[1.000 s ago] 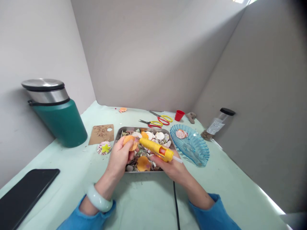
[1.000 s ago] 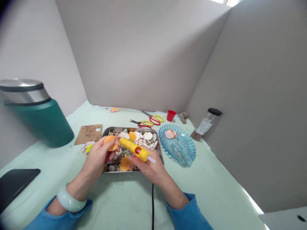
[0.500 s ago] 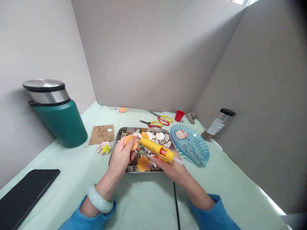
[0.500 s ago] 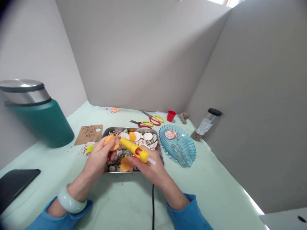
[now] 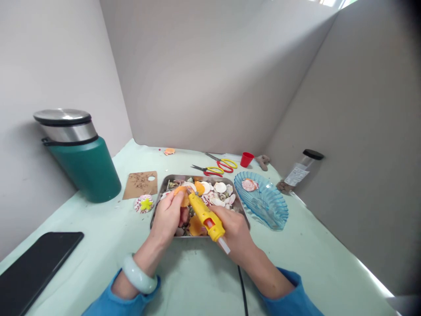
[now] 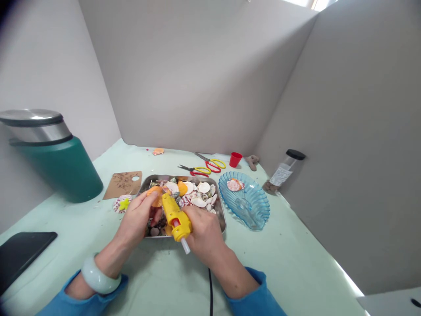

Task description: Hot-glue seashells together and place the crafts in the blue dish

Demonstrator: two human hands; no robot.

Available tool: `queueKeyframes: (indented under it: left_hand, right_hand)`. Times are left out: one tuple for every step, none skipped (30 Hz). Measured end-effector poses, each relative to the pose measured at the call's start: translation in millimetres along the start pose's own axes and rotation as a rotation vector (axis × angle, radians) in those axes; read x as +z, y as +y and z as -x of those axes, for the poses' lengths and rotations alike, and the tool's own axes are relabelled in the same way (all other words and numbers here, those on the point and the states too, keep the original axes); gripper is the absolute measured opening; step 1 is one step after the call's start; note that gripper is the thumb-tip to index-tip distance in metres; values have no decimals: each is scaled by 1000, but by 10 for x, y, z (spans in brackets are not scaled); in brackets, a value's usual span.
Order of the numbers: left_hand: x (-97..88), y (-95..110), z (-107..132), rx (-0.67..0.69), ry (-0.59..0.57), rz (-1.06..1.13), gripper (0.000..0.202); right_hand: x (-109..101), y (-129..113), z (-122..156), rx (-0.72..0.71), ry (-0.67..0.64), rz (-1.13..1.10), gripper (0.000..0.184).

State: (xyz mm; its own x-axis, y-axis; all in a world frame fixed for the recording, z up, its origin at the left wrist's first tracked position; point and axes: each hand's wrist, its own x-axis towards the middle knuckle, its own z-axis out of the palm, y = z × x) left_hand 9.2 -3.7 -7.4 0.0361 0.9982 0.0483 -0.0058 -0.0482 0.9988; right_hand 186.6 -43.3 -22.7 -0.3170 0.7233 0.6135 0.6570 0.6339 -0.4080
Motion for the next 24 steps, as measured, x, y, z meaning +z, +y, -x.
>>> queueKeyframes:
  left_hand:
    - [0, -2, 0, 1, -3, -2, 27]
    - [0, -5, -1, 4, -4, -4, 28]
    - [0, -9, -2, 7, -5, -5, 28]
    - [1, -12, -3, 11, -6, -6, 28]
    - [1, -16, -4, 12, -8, -5, 29]
    - [1, -20, -6, 12, -9, -1, 29]
    - [0, -24, -7, 9, -11, 2, 29]
    - [-1, -27, -8, 6, -11, 4, 29]
    - [-2, -31, -10, 2, -11, 5, 29]
    - [-3, -36, -12, 0, -11, 6, 29]
    - [-5, -42, -14, -3, -13, 8, 29]
    - [-6, -49, -16, -5, -17, 10, 29]
    - [-6, -55, -18, -6, -18, 14, 29]
    - [-5, -59, -19, -6, -19, 16, 28]
    - [-4, -60, -18, -5, -18, 13, 29]
    - [-1, -57, -16, -3, -16, 4, 29]
    - [4, -49, -12, 0, -11, -15, 30]
    - [8, -38, -7, 1, -2, -41, 31]
    - [14, -23, -1, 3, 12, -73, 32]
    - [19, -8, 6, 5, 27, -108, 33]
    - [23, 7, 12, 8, 45, -142, 33]
    - [26, 19, 19, 13, 61, -172, 33]
    - [28, 27, 24, 17, 72, -197, 33]
    - [29, 31, 28, 18, 78, -215, 33]
  right_hand:
    - [8, 2, 4, -18, 14, 17, 20]
    - [12, 2, 7, -33, 27, 30, 20]
    - [15, 0, 8, -46, 39, 41, 19]
    - [16, -3, 7, -55, 47, 47, 19]
    - [16, -7, 7, -62, 52, 53, 19]
    - [16, -12, 7, -66, 55, 58, 19]
    - [16, -15, 7, -67, 56, 63, 18]
    - [17, -17, 7, -67, 56, 68, 18]
    - [20, -19, 8, -64, 56, 74, 17]
    - [23, -19, 9, -60, 55, 79, 17]
    - [27, -19, 9, -58, 56, 84, 17]
    - [32, -20, 9, -57, 58, 89, 17]
    - [37, -22, 8, -59, 62, 95, 17]
    - [41, -27, 6, -63, 67, 104, 17]
    - [45, -34, 2, -65, 72, 115, 17]
    - [48, -44, -2, -67, 77, 127, 17]
    - [51, -56, -8, -68, 82, 140, 17]
    - [53, -70, -13, -64, 84, 153, 18]
    - [55, -84, -19, -58, 85, 167, 18]
    - [58, -98, -23, -51, 86, 181, 19]
    - [61, -110, -26, -45, 85, 194, 20]
    - [65, -119, -27, -40, 85, 206, 21]
    - [70, -126, -26, -38, 86, 215, 22]
    - [75, -131, -23, -37, 87, 220, 23]
